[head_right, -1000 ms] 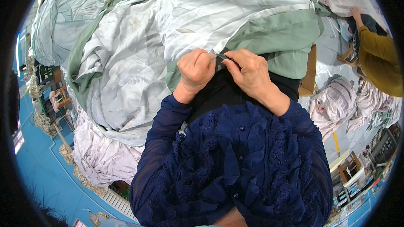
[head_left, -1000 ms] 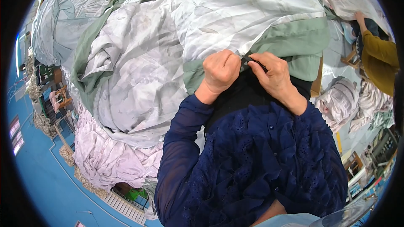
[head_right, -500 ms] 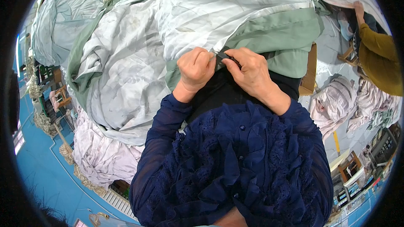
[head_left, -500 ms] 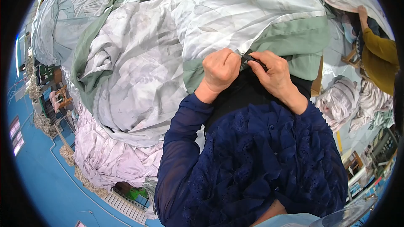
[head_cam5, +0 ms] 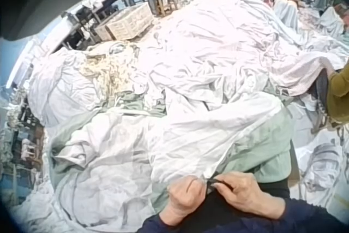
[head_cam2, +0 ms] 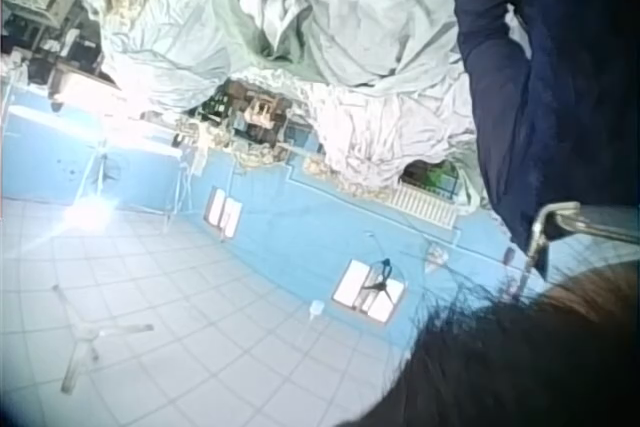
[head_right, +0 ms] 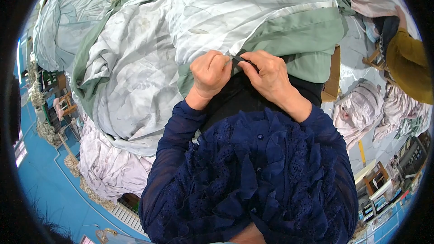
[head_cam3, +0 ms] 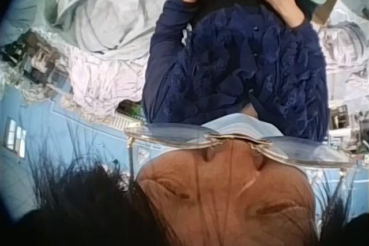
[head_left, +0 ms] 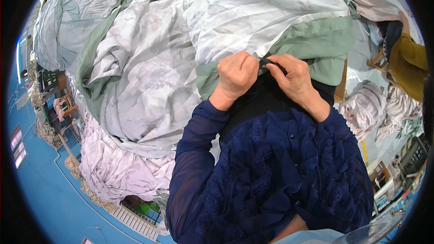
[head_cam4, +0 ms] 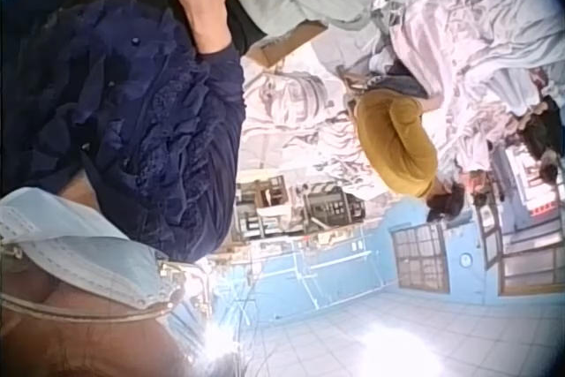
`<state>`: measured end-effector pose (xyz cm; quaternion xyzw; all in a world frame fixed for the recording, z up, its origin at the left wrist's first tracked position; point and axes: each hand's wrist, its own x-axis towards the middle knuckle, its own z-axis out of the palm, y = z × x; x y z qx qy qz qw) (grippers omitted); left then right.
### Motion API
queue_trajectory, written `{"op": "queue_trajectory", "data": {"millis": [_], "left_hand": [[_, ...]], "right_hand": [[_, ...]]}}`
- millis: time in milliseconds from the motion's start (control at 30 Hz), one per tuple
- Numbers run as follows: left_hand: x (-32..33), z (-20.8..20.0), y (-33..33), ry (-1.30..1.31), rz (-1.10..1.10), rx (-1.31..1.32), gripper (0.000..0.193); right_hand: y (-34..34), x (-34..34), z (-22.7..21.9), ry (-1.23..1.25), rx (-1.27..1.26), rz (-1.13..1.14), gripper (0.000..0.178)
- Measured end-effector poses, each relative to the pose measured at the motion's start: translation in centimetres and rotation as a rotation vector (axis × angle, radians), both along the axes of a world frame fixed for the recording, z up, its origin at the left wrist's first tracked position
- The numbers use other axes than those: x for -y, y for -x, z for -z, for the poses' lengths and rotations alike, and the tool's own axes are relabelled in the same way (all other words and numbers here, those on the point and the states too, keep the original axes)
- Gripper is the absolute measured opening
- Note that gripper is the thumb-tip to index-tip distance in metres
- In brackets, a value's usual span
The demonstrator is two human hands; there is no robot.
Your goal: Trimming excess threads from fabric pillow covers using thread snips in a factory setting.
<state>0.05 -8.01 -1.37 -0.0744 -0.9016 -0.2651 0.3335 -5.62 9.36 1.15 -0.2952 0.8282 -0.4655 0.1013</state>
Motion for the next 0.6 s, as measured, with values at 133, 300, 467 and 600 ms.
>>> {"op": "queue_trajectory", "data": {"millis": [133, 300, 467, 600], "left_hand": [[0.02, 0.01, -0.04, 0.01, -0.004, -0.002, 0.025], [0.17, -0.03, -0.29, 0.014, 0.007, 0.039, 0.022], [0.27, 0.02, -0.39, 0.016, 0.018, 0.04, 0.021], [0.16, 0.12, -0.15, 0.045, 0.024, -0.011, 0.016]], "right_hand": [[0.05, -0.12, 0.06, 0.054, 0.001, 0.028, 0.018], [0.21, -0.27, -0.06, 0.036, 0.03, 0.032, 0.019], [0.14, -0.33, -0.2, 0.061, 0.042, 0.028, 0.02], [0.13, -0.55, -0.12, 0.045, 0.057, 0.008, 0.021]]}}
